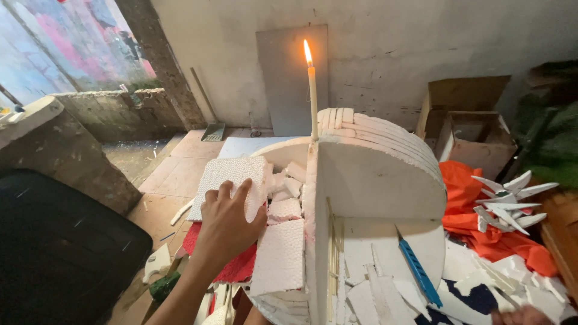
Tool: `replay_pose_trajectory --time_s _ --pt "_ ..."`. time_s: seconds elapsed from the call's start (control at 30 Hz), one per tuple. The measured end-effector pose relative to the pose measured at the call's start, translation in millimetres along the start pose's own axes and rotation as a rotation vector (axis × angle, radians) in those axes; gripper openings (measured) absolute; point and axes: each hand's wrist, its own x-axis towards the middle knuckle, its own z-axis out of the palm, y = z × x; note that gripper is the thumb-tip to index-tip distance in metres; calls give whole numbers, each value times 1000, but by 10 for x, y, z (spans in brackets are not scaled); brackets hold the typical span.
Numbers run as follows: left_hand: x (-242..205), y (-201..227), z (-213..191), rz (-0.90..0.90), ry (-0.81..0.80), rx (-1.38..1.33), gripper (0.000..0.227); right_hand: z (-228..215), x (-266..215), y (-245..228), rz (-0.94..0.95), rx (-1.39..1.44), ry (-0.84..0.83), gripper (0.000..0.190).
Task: Assembling a large circular structure by cutting and fitting styrofoam pieces using a utility knife.
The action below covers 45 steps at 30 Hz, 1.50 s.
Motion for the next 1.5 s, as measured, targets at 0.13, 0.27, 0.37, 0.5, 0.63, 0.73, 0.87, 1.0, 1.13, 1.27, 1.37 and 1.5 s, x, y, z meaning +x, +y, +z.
replay_pose_trajectory --time_s 0.13,0.27,0.37,0.5,0.63,0.73,0.87,1.0,1.13,1.27,1.37,1.5 --pt "68 -98 135 110 105 25 78 -325 942 -2079 273 669 124 17" --pt "106 -42 5 54 -2 1 86 -523 2073 -3156 305 1443 149 12" --pt "158 -20 -57 14 -32 -49 77 -546 2782 -3801 -58 1162 25 20" --pt "269 33 -197 -55 -153 20 81 -228 3319 -4106 -161 992 22 15" --pt "343 67 -220 -66 -182 34 76 -173 3474 -4287 -94 946 -112 15" --pt "380 73 -215 -64 -210 45 76 -116 3520 -4341 -95 938 -111 16" --pt "376 66 -214 -48 -224 73 73 -114 3548 -4402 -89 898 -136 17" --pt "366 72 -280 -28 -196 47 70 27 3591 -4356 -105 895 -134 17" --pt "405 30 -201 -11 -177 48 71 25 3556 -4408 -114 896 -87 19" --pt "389 21 -222 4 -163 33 72 45 3567 -4401 -138 888 -53 19" --pt "382 11 -214 10 -152 30 73 19 3554 -4418 -115 889 -52 19" --pt "377 14 -184 24 -141 29 71 21 3551 -4394 -109 867 -63 17"
